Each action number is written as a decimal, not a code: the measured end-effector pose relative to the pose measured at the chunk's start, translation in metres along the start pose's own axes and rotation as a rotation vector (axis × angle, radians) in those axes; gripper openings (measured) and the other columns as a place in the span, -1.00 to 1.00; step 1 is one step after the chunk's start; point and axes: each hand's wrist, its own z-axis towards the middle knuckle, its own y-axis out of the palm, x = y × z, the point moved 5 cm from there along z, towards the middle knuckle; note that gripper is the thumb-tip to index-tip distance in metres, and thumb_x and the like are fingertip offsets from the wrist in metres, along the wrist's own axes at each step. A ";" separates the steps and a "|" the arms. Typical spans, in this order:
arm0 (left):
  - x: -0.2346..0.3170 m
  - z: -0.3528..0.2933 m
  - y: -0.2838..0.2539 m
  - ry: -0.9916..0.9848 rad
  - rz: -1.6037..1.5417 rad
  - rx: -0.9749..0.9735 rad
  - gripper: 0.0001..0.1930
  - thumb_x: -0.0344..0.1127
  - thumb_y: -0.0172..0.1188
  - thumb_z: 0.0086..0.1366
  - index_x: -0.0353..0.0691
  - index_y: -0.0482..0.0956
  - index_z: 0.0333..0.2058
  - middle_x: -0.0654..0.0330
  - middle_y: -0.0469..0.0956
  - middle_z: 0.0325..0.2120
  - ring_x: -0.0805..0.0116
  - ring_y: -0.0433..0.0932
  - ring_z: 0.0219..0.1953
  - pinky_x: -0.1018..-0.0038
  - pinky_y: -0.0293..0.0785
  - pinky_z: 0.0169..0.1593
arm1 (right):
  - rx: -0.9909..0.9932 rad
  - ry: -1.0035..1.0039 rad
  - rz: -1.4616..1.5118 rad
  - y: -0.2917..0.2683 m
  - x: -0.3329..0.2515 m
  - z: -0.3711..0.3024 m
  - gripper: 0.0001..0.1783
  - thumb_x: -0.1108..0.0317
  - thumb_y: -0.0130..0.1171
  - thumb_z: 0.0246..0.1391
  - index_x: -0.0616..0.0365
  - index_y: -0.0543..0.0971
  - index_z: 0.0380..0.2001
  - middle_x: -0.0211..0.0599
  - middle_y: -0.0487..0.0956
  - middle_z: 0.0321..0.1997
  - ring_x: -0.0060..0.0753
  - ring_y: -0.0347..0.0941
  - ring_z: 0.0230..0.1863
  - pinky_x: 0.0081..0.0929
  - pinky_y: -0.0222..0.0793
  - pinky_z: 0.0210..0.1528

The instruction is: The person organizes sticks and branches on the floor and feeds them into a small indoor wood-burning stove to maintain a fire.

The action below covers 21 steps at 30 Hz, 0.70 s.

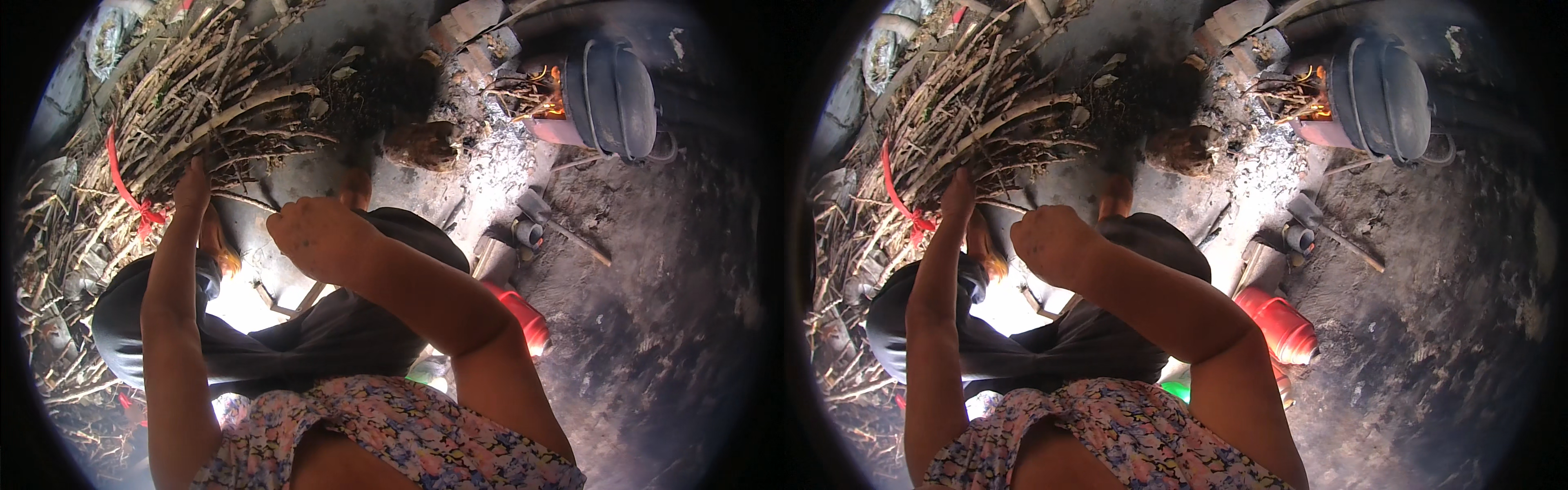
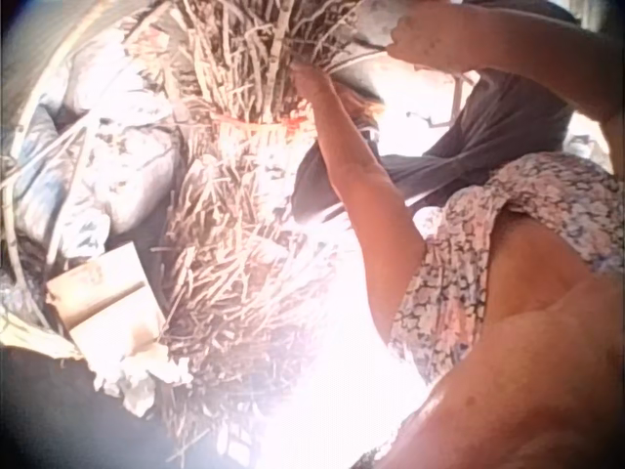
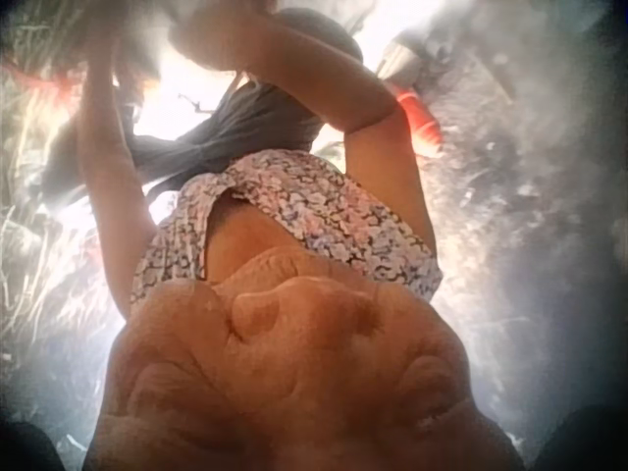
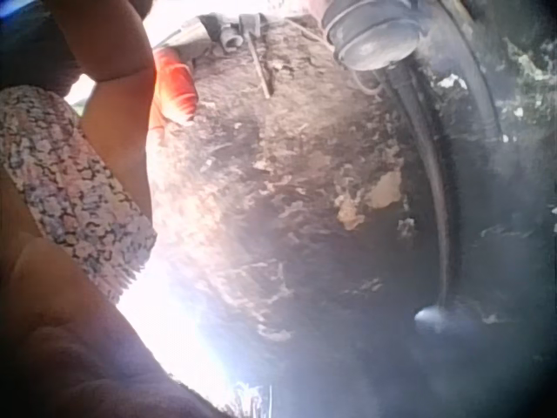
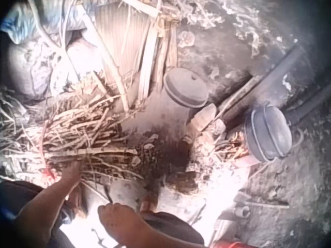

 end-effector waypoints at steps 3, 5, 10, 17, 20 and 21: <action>0.019 -0.002 -0.019 0.110 -0.008 0.036 -0.82 -0.25 -0.02 0.27 -0.16 0.38 -0.20 -0.10 0.48 -0.23 -0.15 0.52 -0.26 0.02 0.44 -0.24 | -0.007 -0.004 -0.005 0.000 0.004 -0.005 -0.86 0.41 0.07 -0.06 0.20 0.49 -0.37 -0.16 0.56 -0.39 -0.28 0.56 -0.30 -0.38 0.50 -0.31; 0.030 -0.003 -0.035 0.216 -0.063 0.123 -0.80 -0.25 -0.02 0.27 -0.17 0.41 -0.19 -0.11 0.49 -0.27 -0.15 0.51 -0.26 0.04 0.44 -0.24 | 0.025 -0.028 -0.003 0.001 0.004 -0.006 -0.85 0.41 0.07 -0.05 0.20 0.49 -0.36 -0.19 0.55 -0.38 -0.24 0.55 -0.28 -0.35 0.49 -0.28; 0.075 0.005 -0.128 0.444 -0.339 0.322 -0.74 -0.31 0.00 0.24 -0.23 0.43 -0.11 -0.16 0.49 -0.34 -0.27 0.45 -0.24 0.10 0.41 -0.20 | 0.124 -0.014 0.070 0.011 0.008 0.001 -0.81 0.36 0.08 -0.04 0.17 0.47 -0.32 -0.21 0.53 -0.33 -0.14 0.49 -0.23 -0.24 0.44 -0.20; 0.130 -0.016 -0.249 0.304 -1.168 0.041 -0.81 -0.21 0.14 0.30 -0.22 0.51 -0.30 0.28 0.46 -0.58 0.51 0.34 -0.57 0.55 0.33 -0.45 | 0.425 0.070 0.178 -0.033 0.008 0.000 -0.69 0.36 0.16 0.05 0.16 0.45 -0.11 -0.17 0.52 -0.31 -0.18 0.50 -0.32 -0.34 0.43 -0.28; 0.159 -0.061 -0.274 0.787 -0.150 0.490 -0.80 -0.38 0.11 0.21 -0.12 0.47 -0.16 0.09 0.53 -0.35 0.09 0.56 -0.36 0.25 0.48 -0.35 | 0.804 0.075 0.615 -0.053 0.024 -0.010 -0.70 0.38 0.15 0.12 0.18 0.44 -0.07 -0.31 0.53 -0.33 -0.46 0.49 -0.38 -0.52 0.43 -0.33; 0.165 -0.076 -0.274 0.781 0.004 0.373 -0.64 -0.46 0.11 0.07 -0.09 0.43 -0.10 0.12 0.51 -0.27 0.02 0.56 -0.31 0.21 0.50 -0.33 | 0.942 0.061 0.792 -0.057 0.029 -0.015 -0.71 0.38 0.15 0.14 0.18 0.44 -0.07 -0.36 0.53 -0.34 -0.57 0.47 -0.39 -0.59 0.42 -0.35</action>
